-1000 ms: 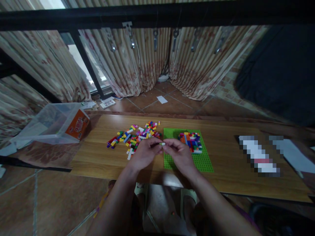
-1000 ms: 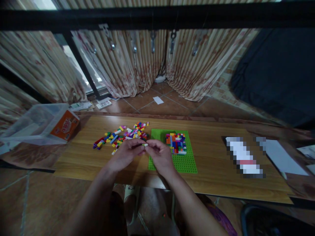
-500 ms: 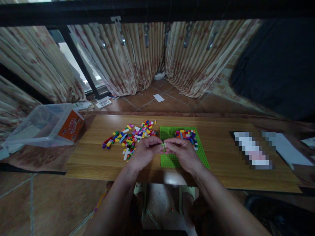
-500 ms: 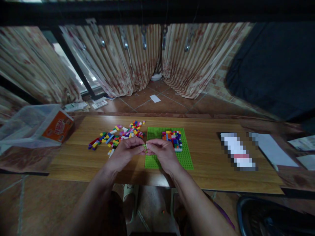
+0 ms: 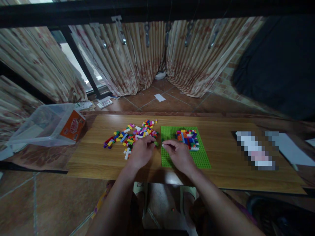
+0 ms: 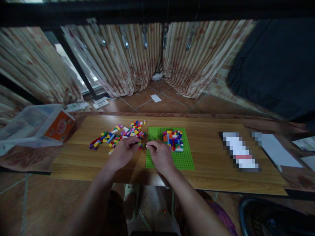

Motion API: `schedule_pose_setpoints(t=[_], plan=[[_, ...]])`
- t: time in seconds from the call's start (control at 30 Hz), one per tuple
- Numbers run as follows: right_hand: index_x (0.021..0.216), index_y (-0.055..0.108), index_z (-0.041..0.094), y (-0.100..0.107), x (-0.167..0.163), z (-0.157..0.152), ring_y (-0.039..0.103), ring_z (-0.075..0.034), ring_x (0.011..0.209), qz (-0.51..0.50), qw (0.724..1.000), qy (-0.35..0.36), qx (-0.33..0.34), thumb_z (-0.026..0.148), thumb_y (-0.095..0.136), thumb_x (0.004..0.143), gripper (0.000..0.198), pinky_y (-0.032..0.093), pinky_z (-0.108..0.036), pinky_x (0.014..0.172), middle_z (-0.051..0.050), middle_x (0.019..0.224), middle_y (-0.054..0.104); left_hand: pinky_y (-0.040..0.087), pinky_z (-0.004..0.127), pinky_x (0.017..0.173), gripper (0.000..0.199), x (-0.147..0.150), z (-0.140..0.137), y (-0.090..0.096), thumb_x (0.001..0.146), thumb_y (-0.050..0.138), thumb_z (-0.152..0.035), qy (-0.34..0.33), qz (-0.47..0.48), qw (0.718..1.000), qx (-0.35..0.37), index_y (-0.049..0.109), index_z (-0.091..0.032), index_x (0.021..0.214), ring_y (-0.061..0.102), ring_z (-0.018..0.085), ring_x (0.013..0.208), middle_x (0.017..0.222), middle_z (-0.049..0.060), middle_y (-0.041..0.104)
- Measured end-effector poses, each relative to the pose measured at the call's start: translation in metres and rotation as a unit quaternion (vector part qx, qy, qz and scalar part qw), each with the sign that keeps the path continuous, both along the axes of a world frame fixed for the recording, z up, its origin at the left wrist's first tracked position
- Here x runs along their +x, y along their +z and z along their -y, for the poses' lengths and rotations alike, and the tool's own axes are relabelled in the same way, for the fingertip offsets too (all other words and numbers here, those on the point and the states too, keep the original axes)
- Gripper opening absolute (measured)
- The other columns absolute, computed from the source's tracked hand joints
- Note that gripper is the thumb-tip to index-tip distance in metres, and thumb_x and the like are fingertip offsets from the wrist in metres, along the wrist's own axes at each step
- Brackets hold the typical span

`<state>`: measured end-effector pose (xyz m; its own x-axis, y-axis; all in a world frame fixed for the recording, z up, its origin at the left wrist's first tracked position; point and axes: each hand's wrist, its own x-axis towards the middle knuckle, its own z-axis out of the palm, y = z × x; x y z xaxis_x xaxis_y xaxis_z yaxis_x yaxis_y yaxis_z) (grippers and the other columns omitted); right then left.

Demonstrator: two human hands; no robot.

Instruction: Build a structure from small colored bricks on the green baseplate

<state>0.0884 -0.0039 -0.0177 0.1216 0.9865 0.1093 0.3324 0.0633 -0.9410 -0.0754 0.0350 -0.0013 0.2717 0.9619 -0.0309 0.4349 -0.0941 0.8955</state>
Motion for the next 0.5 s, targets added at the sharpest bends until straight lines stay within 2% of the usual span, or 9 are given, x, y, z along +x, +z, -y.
schedule_pose_setpoints(t=[0.1, 0.2, 0.33, 0.5], plan=[[0.084, 0.076, 0.023, -0.004, -0.002, 0.0, 0.065, -0.018, 0.074, 0.012, 1.0, 0.005, 0.005, 0.028, 0.059, 0.081, 0.018, 0.049, -0.032, 0.073, -0.004, 0.084, 0.074, 0.047, 0.03, 0.075, 0.018, 0.0, 0.005, 0.0, 0.079, 0.055, -0.016, -0.039, -0.132, 0.989, 0.043, 0.072, -0.017, 0.084, 0.064, 0.018, 0.075, 0.079, 0.004, 0.072], [0.086, 0.075, 0.022, -0.008, -0.003, -0.003, 0.063, -0.017, 0.063, -0.069, 0.997, 0.003, -0.043, 0.033, 0.061, 0.079, 0.02, 0.049, -0.03, 0.064, -0.002, 0.073, 0.072, 0.047, 0.03, 0.074, 0.018, 0.001, 0.007, 0.002, 0.08, 0.058, -0.019, -0.034, -0.171, 0.982, 0.068, 0.074, -0.017, 0.088, 0.065, 0.019, 0.077, 0.083, 0.005, 0.073], [0.084, 0.076, 0.021, -0.009, -0.006, -0.006, 0.06, -0.016, 0.057, -0.136, 0.988, -0.012, -0.068, 0.036, 0.065, 0.075, 0.02, 0.049, -0.029, 0.058, -0.001, 0.064, 0.07, 0.047, 0.027, 0.072, 0.02, 0.004, 0.007, 0.004, 0.083, 0.058, -0.024, -0.039, -0.105, 0.991, 0.067, 0.075, -0.019, 0.092, 0.065, 0.018, 0.076, 0.085, 0.004, 0.074], [0.084, 0.076, 0.022, -0.004, -0.012, -0.004, 0.06, -0.015, 0.058, -0.159, 0.987, -0.012, -0.033, 0.037, 0.066, 0.075, 0.02, 0.049, -0.029, 0.059, -0.001, 0.067, 0.071, 0.046, 0.026, 0.068, 0.026, 0.007, 0.007, 0.0, 0.089, 0.052, -0.03, -0.078, 0.007, 0.997, 0.029, 0.075, -0.019, 0.089, 0.065, 0.017, 0.073, 0.08, 0.002, 0.074]])
